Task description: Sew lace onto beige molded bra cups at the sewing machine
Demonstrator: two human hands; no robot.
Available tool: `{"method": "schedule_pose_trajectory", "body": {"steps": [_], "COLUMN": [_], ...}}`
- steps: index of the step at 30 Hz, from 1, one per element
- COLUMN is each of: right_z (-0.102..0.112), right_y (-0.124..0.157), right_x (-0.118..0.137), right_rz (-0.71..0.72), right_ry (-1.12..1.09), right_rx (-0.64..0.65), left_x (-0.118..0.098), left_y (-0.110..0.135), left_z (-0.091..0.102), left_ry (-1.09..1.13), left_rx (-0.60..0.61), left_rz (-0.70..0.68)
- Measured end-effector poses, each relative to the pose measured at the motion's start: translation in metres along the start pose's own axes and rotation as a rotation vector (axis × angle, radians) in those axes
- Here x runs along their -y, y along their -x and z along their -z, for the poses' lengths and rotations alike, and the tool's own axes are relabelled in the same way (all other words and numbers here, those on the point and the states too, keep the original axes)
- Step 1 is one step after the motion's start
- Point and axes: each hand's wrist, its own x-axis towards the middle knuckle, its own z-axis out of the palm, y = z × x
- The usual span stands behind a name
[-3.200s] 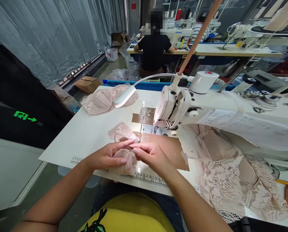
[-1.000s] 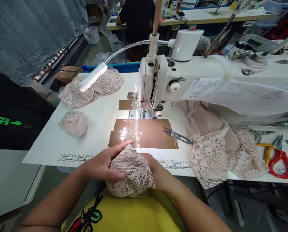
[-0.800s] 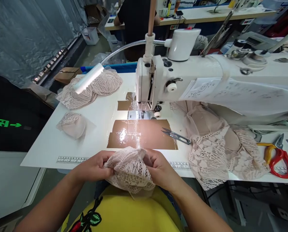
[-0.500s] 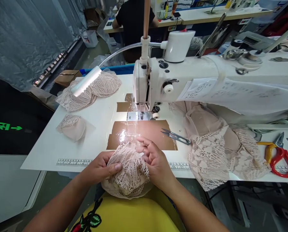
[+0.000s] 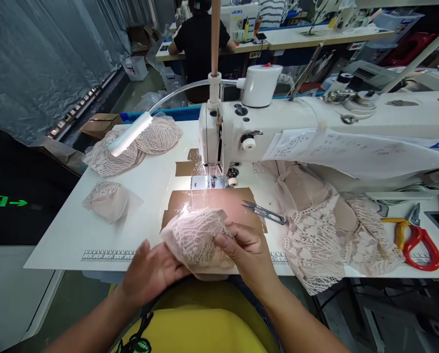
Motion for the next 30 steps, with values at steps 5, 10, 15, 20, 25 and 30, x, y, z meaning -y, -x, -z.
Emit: {"method": "schedule_pose_trajectory", "body": {"steps": [5,10,15,20,25,30], "right_z": [-0.023,-0.013,0.012,-0.006,-0.015,-0.005], "right_y": [-0.005,-0.011,-0.015,-0.012,-0.007,-0.005], "right_x": [0.004,0.004,0.018,0.031,0.040,0.044], "right_rz": [0.003,-0.174,-0.109,-0.036,-0.002,-0.041], "right_ry": [0.044,-0.356,0.014,0.298,0.364,0.278], "right_rx": [0.027,-0.146,0.130,0.557,0.606,0.649], "left_x": [0.018,0.018,-0.028,-0.069,-0.072,-0.084], "left_y": [-0.011,-0.006,0.032,0.028,0.002,0.003], "left_z": [-0.017,-0.005,0.007,-0.021,-0.028,-0.006], "left_ry": [0.025,-0.193,-0.835,-1.482,-1.552,-1.440], "left_rx": [-0.081,-0.042,0.340,0.130,0.385,0.598], "left_rz": [-0.003,-0.009,0.004,-0.519,-0.249,0.076]}}
